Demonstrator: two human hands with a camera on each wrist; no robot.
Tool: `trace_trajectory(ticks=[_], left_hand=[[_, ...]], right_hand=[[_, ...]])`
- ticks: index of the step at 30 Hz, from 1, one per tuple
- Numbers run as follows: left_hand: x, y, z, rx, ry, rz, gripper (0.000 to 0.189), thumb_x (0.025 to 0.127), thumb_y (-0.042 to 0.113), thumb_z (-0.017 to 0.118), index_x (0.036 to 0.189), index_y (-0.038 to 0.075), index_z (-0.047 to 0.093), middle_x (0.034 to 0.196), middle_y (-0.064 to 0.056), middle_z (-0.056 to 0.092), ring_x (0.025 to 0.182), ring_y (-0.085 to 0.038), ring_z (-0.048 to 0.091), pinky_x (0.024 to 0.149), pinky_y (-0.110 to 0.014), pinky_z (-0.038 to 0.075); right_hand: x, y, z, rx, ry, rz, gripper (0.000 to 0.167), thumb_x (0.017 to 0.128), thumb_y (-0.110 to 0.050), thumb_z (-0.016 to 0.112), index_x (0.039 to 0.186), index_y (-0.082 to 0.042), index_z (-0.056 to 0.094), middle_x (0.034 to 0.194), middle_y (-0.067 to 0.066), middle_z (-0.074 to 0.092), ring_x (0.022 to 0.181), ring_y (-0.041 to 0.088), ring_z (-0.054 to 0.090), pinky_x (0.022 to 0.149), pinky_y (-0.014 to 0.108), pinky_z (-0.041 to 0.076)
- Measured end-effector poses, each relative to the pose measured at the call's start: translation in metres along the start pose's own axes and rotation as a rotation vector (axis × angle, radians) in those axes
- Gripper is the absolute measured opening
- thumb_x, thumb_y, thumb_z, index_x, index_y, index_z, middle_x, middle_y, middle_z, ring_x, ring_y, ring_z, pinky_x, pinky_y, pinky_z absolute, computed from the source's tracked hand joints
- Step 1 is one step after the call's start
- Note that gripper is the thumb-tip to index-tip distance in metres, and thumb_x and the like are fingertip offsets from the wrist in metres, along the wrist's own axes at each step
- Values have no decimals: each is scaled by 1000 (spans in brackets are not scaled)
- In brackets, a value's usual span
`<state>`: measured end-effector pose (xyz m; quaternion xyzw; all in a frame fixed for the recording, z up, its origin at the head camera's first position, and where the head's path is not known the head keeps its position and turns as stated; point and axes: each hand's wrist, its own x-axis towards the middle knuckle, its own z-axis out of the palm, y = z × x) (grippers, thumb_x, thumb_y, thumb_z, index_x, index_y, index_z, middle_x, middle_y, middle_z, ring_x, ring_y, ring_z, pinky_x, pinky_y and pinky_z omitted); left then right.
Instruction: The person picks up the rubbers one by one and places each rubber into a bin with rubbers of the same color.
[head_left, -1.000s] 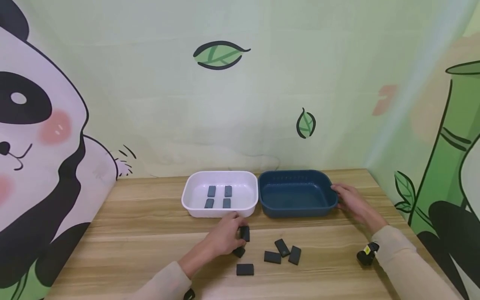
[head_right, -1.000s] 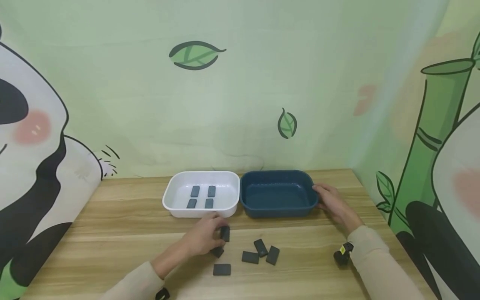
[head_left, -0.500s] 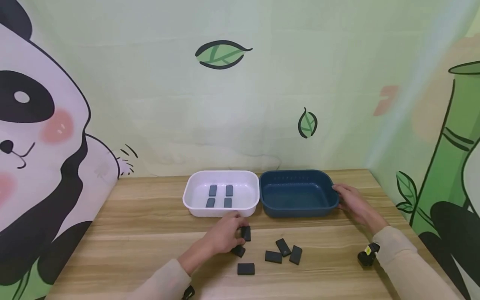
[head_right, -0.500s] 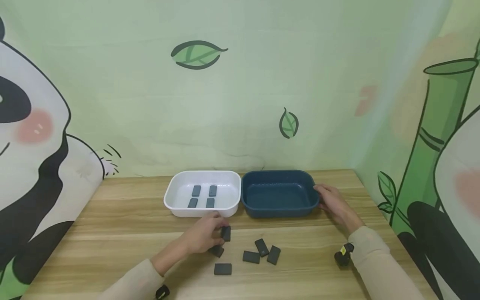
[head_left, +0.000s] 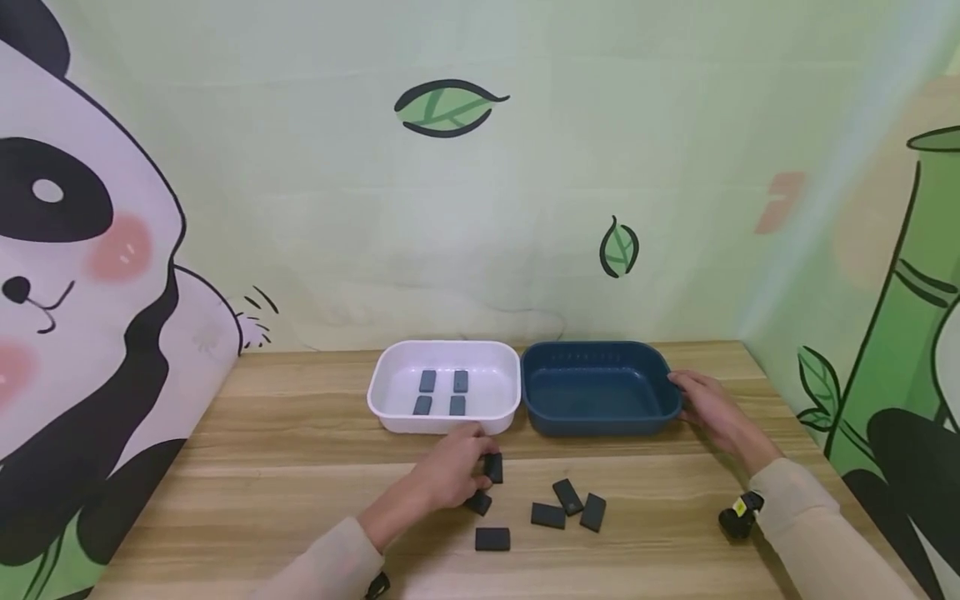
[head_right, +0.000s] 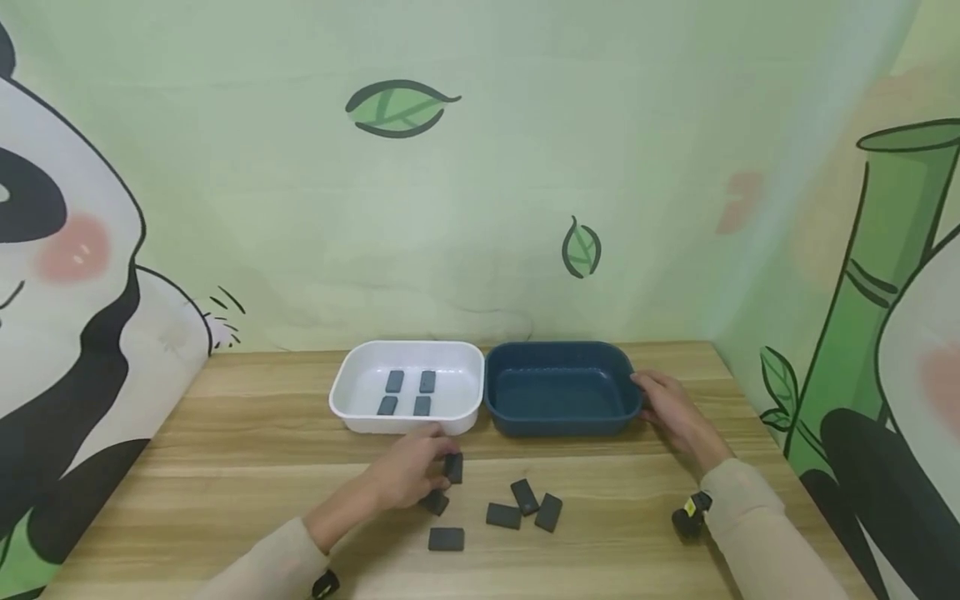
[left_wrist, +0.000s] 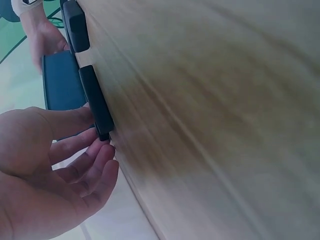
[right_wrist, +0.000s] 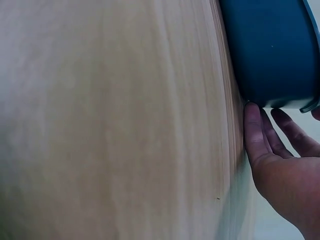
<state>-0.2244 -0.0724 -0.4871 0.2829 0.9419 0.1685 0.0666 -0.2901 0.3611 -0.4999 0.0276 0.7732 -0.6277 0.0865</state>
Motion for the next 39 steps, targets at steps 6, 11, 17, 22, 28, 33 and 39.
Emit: trace_trajectory(ticks=[6,11,17,22,28,33,39], left_hand=[[3,-5,0,-6,-14,2,40,87,16,89,125,8,76,122,-5,65,102,-17,57,95,-35,56],[6,-14,-2,-21,-30,77,40,89,19,88,125,8,76,121,-4,65,104,-16,57,95,-33,55],[5,-16,-7,-14,-59,134,39,91,21,86,126,7,74,120,-3,64,106,-15,56,95,-32,53],[0,-6,-17,-4,-93,168,39,92,23,86,125,7,74,117,-2,63,104,-14,57,94,-32,54],[-1,16,-37,-80,-197,221,42,94,29,83,130,11,72,118,3,66,109,-11,63,98,-30,54],[12,37,-57,-145,-186,269,42,94,27,83,130,8,72,118,1,67,110,-15,65,98,-29,54],[42,53,-74,-133,-104,273,42,94,25,84,130,7,72,118,-4,66,111,-22,65,96,-29,54]], right_hand=[[0,-1,0,-3,5,-13,57,115,-33,43,149,13,42,131,3,55,106,-1,54,86,23,56],[-2,-2,-1,-4,12,-16,60,114,-35,45,150,13,42,128,-2,57,106,-2,55,86,23,55],[-2,0,-2,5,17,-8,60,114,-34,46,150,13,41,124,-2,59,102,-2,57,85,23,56],[-4,1,-1,-7,13,-1,62,115,-33,43,153,15,37,138,14,56,102,-3,57,86,23,56],[-3,-1,1,-13,20,17,63,115,-33,42,156,13,34,154,28,41,105,-2,54,86,22,56],[-1,2,-1,-22,26,29,62,115,-33,41,156,12,34,156,27,40,106,-1,53,85,22,55],[1,3,-3,-9,24,22,60,115,-32,42,155,13,36,154,27,41,106,-1,54,86,23,56]])
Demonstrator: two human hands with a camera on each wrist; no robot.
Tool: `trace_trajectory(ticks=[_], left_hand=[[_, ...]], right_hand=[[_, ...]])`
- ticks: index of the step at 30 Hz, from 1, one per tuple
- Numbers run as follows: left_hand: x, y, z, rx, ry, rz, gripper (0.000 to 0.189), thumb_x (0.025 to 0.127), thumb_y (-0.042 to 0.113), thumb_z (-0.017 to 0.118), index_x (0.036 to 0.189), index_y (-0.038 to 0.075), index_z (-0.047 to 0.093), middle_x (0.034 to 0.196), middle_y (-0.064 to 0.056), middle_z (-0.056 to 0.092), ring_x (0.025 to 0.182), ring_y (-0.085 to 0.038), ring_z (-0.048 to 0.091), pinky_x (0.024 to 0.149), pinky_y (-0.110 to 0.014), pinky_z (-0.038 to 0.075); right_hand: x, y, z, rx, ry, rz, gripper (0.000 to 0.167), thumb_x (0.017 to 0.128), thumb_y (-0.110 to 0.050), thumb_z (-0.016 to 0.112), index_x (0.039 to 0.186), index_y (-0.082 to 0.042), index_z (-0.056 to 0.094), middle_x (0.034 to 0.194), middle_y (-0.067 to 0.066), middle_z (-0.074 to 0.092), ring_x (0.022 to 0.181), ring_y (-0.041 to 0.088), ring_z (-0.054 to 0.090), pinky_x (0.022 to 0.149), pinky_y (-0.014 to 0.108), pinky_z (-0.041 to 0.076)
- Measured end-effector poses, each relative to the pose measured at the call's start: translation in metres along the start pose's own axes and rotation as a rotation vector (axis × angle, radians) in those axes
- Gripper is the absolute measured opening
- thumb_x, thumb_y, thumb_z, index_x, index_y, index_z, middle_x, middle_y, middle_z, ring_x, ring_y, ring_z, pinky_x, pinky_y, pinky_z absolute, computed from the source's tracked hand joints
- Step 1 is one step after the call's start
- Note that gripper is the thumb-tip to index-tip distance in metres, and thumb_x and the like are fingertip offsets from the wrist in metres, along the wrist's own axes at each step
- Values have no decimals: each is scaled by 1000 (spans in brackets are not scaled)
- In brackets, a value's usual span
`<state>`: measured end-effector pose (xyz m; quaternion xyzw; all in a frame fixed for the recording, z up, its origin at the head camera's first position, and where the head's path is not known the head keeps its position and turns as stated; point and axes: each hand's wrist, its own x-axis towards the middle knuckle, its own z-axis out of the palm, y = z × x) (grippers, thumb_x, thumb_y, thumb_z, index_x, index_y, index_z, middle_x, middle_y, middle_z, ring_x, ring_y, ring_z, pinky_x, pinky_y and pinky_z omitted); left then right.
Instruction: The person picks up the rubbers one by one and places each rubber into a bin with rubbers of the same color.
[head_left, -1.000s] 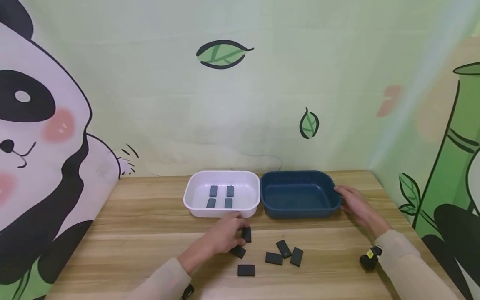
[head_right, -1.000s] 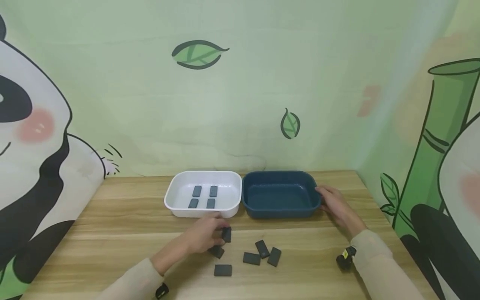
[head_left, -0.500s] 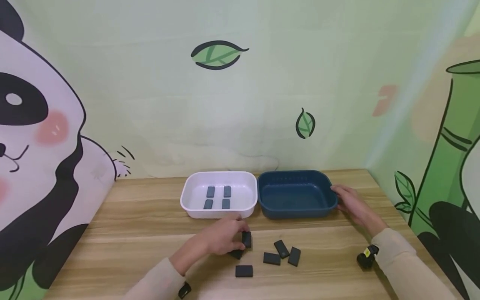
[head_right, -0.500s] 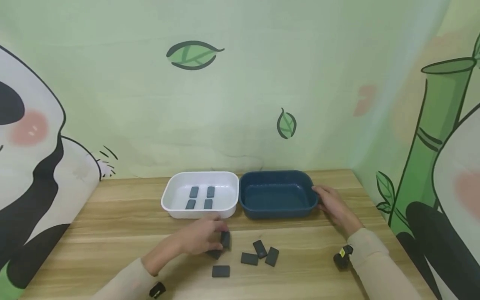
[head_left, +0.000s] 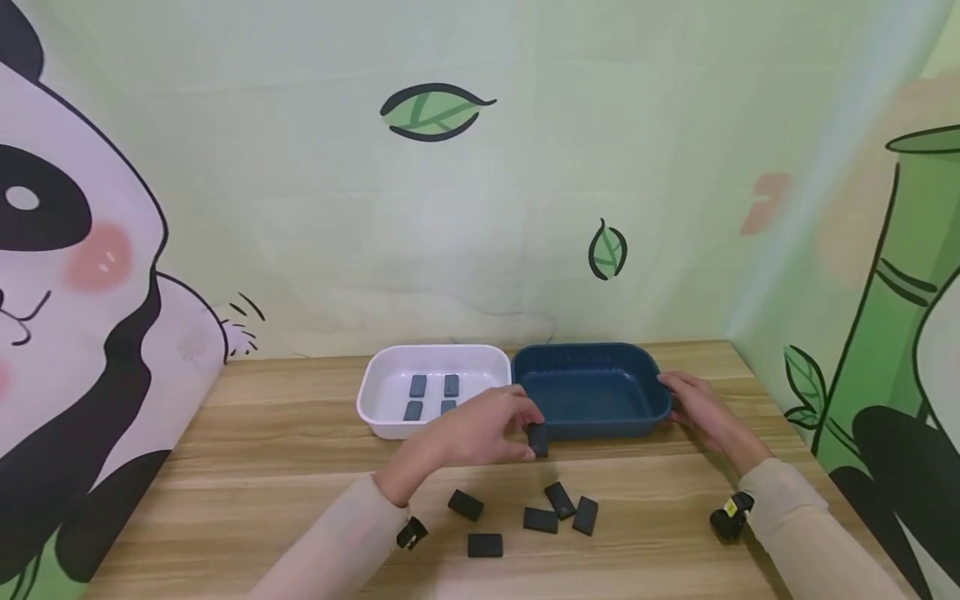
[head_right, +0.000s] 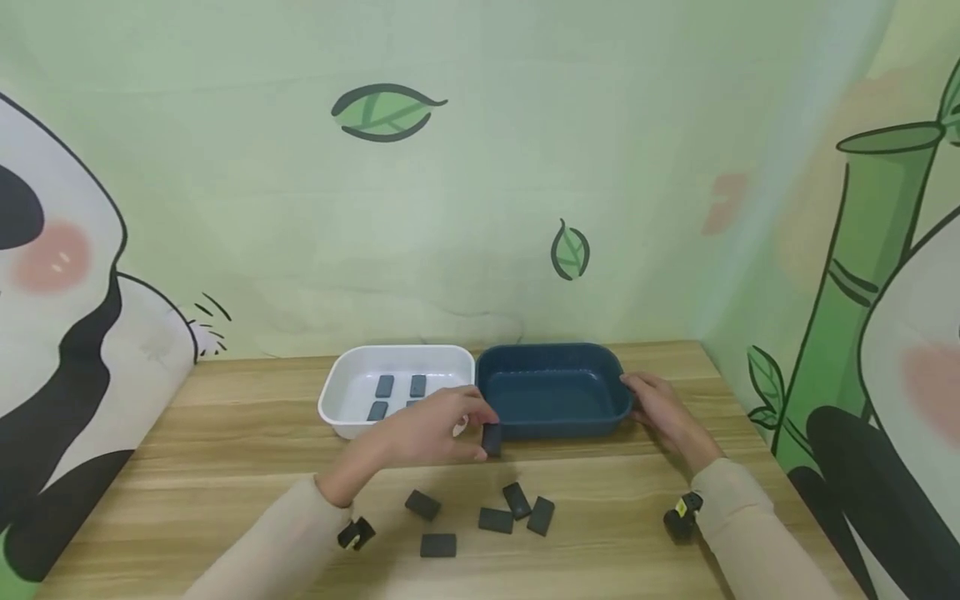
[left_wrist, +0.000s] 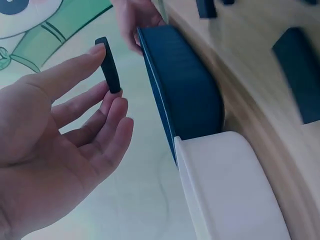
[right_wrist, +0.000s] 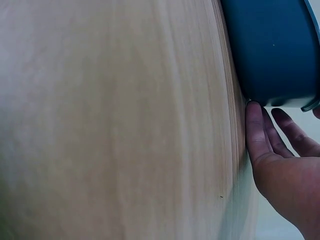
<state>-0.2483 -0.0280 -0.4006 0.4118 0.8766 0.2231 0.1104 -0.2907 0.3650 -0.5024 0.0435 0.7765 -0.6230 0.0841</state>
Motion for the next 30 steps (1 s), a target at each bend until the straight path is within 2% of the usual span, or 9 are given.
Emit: trace_trajectory(ticks=[9,14,19,25,30], left_hand=[[51,-30,4,31,50,-57,45,94,25,84,133,7,72,121,-5,64,115,-23,64,101,-32,53],[74,-42,10,67,89,-84,45,96,25,82,135,6,71,125,-7,65,116,-21,64,103,-32,53],[94,-48,20,129,128,-124,44,97,26,81,135,7,71,128,-8,66,118,-21,65,104,-32,53],[121,-54,29,225,161,-151,43,94,28,84,131,9,74,123,-7,70,116,-20,66,102,-30,53],[131,-59,31,230,174,-184,42,94,27,84,131,10,74,122,-6,74,115,-19,68,102,-31,54]], right_hand=[[0,-3,0,-12,5,4,60,114,-34,44,152,12,39,149,25,45,106,2,54,86,23,56],[-1,-4,-1,-17,0,11,61,114,-34,43,154,12,37,152,27,44,104,-1,56,86,23,56],[-5,-3,-1,-22,-3,20,61,114,-33,43,154,13,37,153,27,43,107,2,55,86,23,56],[-4,0,-2,-3,4,23,62,114,-33,44,153,14,36,152,27,42,108,3,54,85,24,57],[-3,-3,1,-1,0,23,63,114,-36,45,154,12,38,154,24,43,112,5,53,87,22,55]])
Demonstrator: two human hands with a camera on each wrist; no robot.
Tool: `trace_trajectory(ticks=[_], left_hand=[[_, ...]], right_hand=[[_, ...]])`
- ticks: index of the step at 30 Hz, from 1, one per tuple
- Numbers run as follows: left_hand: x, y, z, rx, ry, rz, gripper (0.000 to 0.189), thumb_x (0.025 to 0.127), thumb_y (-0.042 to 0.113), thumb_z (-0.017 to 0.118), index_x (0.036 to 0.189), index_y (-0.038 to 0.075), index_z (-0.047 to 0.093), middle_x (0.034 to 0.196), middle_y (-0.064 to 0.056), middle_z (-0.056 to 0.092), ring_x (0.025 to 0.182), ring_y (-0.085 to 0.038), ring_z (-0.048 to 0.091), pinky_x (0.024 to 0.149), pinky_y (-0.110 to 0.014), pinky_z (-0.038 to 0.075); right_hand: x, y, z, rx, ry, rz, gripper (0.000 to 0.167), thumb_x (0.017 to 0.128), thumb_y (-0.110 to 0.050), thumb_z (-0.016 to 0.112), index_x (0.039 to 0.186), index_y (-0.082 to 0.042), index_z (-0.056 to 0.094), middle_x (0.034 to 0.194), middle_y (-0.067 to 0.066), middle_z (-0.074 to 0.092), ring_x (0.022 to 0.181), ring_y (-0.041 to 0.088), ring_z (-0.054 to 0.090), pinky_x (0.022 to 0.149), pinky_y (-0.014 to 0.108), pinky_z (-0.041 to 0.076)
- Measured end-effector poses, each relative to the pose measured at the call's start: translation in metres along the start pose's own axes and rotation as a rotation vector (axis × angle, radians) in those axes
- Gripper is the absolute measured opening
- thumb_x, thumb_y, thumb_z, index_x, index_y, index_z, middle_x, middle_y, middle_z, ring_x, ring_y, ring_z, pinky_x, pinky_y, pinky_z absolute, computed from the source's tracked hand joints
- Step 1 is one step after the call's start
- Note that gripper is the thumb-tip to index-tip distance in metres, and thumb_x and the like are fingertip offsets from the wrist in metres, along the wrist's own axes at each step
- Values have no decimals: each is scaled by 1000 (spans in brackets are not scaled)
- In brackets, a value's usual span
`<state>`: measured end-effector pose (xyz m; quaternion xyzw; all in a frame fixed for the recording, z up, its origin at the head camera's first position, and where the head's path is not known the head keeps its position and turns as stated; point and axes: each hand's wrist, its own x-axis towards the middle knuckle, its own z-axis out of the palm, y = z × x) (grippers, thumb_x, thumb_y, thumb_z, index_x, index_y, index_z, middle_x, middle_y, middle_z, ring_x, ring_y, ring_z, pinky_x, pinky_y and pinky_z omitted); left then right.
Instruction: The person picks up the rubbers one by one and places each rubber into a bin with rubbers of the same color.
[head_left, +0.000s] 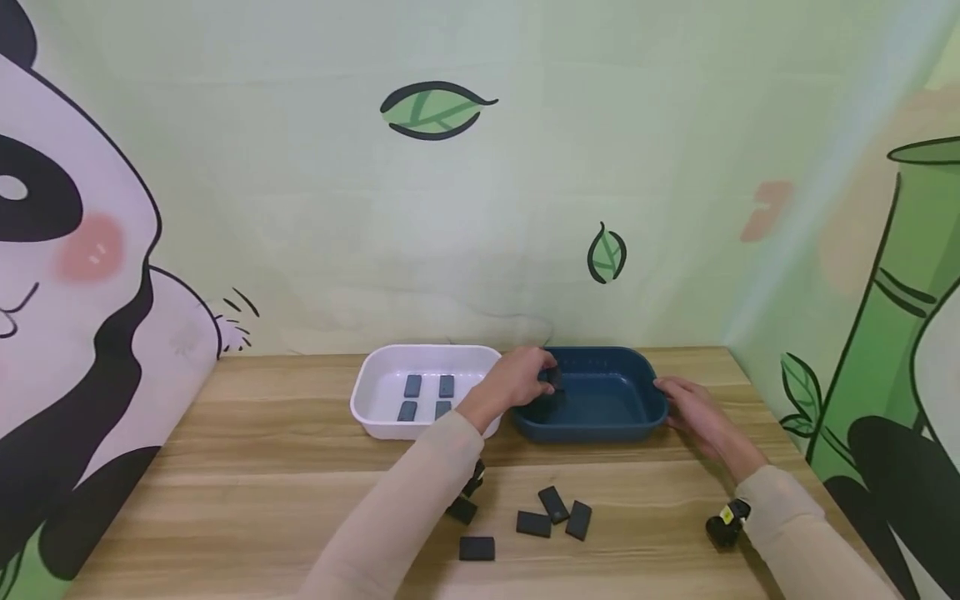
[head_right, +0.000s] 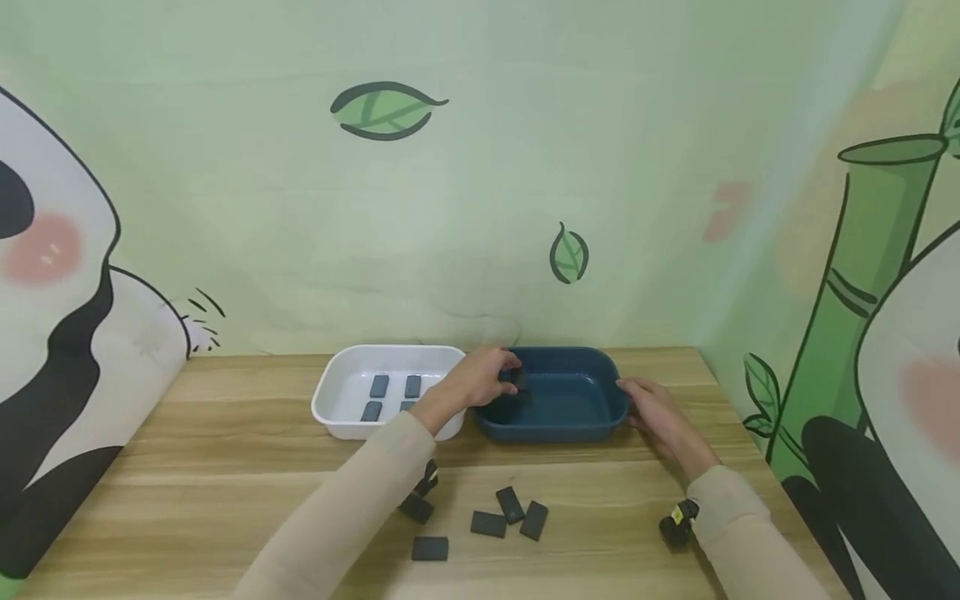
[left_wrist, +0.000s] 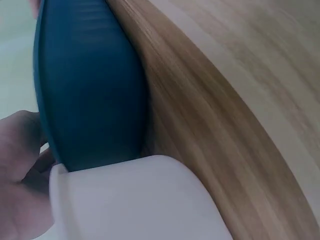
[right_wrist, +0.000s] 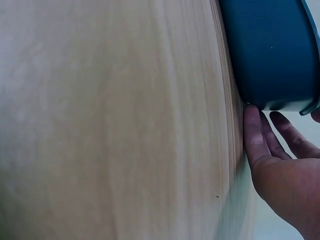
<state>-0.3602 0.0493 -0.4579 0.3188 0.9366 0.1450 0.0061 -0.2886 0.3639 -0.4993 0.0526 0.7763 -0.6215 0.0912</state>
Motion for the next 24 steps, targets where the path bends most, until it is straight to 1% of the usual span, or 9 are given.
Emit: trace_trajectory(ticks=[4,6,13,16,24], left_hand=[[3,-2,3,1,7,-19,41,94,26,84,130,10,75,123,-5,75,116,-19,68,102,-32,53],[3,-1,5,8,12,-19,40,94,26,84,130,11,75,123,-5,74,117,-20,68,103,-32,53],[6,1,15,70,9,-53,39,94,28,83,130,15,76,123,-4,71,119,-22,66,102,-34,54],[7,3,18,98,10,-59,38,94,28,83,129,15,76,122,-3,71,119,-22,67,101,-36,54],[9,5,29,199,6,-69,37,94,34,83,129,22,77,121,2,71,116,-20,68,97,-36,56]], right_hand=[[0,-1,2,5,11,-3,58,113,-36,46,149,10,44,142,17,52,108,5,56,86,23,56],[0,-1,3,6,17,-3,57,113,-35,47,147,10,46,140,16,54,106,4,57,85,23,56],[3,1,1,-16,7,-5,60,114,-37,45,151,10,43,152,26,46,110,5,56,86,23,56],[3,1,1,-18,12,-1,60,113,-36,45,151,10,43,153,26,45,110,5,56,86,23,56],[3,2,1,-16,9,-8,59,113,-35,45,150,11,43,151,28,46,108,5,57,85,23,56]])
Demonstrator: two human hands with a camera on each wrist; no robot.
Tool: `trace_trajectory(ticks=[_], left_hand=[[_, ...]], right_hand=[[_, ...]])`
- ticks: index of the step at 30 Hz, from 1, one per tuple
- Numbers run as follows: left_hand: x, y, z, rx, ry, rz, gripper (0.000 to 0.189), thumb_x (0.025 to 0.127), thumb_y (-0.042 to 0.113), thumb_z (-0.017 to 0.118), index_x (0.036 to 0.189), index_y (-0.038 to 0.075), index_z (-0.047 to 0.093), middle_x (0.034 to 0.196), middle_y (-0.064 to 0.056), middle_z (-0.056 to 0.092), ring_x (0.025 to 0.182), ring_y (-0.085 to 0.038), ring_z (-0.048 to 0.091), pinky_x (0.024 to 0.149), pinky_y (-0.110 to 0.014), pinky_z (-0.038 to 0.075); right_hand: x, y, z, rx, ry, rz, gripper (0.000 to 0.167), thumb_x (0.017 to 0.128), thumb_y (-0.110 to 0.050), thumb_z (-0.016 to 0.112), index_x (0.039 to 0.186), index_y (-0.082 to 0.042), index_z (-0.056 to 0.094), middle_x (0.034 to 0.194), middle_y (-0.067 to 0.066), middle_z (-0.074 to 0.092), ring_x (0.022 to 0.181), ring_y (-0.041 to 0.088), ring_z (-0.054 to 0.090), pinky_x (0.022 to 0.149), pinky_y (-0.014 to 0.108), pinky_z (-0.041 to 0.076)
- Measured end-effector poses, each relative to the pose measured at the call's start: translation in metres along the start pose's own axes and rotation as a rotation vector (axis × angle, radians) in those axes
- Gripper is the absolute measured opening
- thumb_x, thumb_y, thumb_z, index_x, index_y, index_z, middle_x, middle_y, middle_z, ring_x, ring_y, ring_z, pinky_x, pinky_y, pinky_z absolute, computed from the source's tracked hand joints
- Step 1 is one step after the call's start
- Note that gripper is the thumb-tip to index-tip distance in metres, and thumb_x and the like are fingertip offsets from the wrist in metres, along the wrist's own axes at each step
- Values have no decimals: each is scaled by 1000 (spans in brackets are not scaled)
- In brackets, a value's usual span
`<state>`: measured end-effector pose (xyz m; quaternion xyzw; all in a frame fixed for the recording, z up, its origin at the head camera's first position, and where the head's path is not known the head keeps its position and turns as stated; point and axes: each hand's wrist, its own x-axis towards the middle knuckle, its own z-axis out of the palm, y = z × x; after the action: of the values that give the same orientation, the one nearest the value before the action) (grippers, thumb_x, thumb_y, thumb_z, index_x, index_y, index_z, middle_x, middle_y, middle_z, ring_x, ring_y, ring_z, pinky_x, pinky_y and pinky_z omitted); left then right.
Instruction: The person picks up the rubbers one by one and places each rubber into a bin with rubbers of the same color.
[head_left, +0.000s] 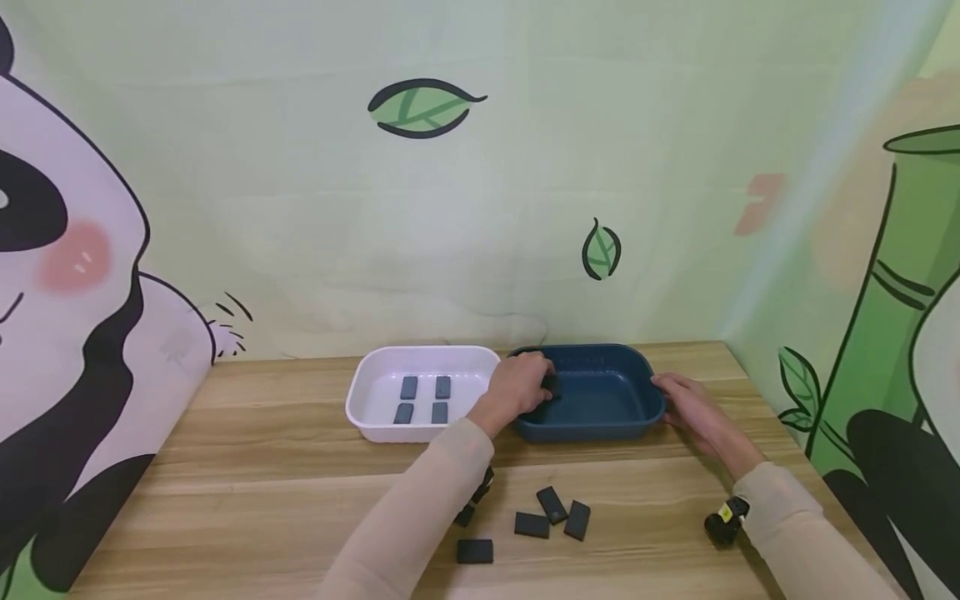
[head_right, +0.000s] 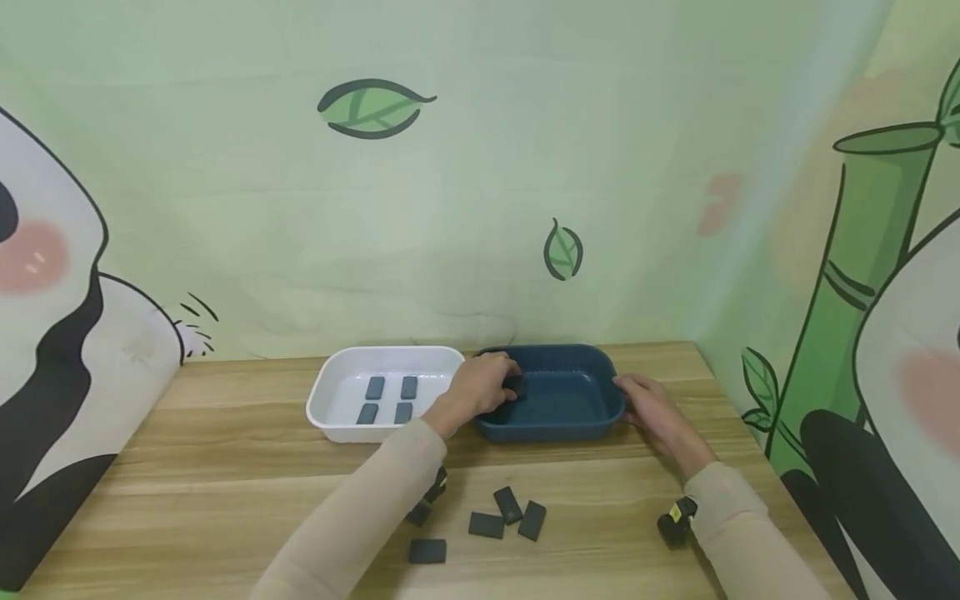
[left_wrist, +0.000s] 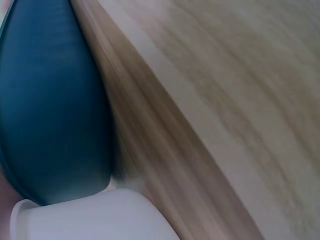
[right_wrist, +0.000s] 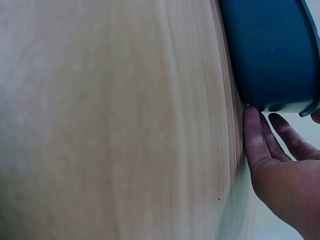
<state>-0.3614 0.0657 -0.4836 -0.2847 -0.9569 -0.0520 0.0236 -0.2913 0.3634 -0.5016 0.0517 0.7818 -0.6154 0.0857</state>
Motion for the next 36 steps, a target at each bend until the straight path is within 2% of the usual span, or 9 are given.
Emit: trace_trajectory(ticks=[15,22,26,30,36], left_hand=[[2,1,4,62,-24,-6,38,94,37,82,129,24,77,119,2,72,111,-19,69,94,-36,57],[1,1,2,82,-34,-1,40,95,39,81,132,22,75,121,1,71,113,-20,68,97,-37,56],[-1,0,-2,94,-49,1,43,95,41,81,133,22,74,123,0,70,114,-22,68,97,-37,56],[-1,-1,-6,59,-69,9,46,94,41,82,134,18,73,124,-2,69,115,-22,67,98,-38,56],[0,-1,-13,-67,-63,27,48,97,35,80,137,12,70,129,-5,67,121,-21,64,102,-35,54]], right_hand=[[-2,-2,1,-3,0,1,59,113,-34,44,150,12,43,148,28,48,104,4,58,85,22,56],[-1,-3,2,11,9,3,56,113,-33,46,147,11,46,145,25,51,103,4,59,84,23,57],[-1,-2,3,14,13,-2,54,113,-33,47,144,11,49,138,21,56,102,5,59,84,23,57],[-1,-2,3,21,18,-7,53,113,-32,48,143,11,49,128,14,60,99,5,60,83,24,57],[-3,-2,0,46,22,-12,52,112,-32,49,141,11,51,117,2,63,98,4,60,82,24,57]])
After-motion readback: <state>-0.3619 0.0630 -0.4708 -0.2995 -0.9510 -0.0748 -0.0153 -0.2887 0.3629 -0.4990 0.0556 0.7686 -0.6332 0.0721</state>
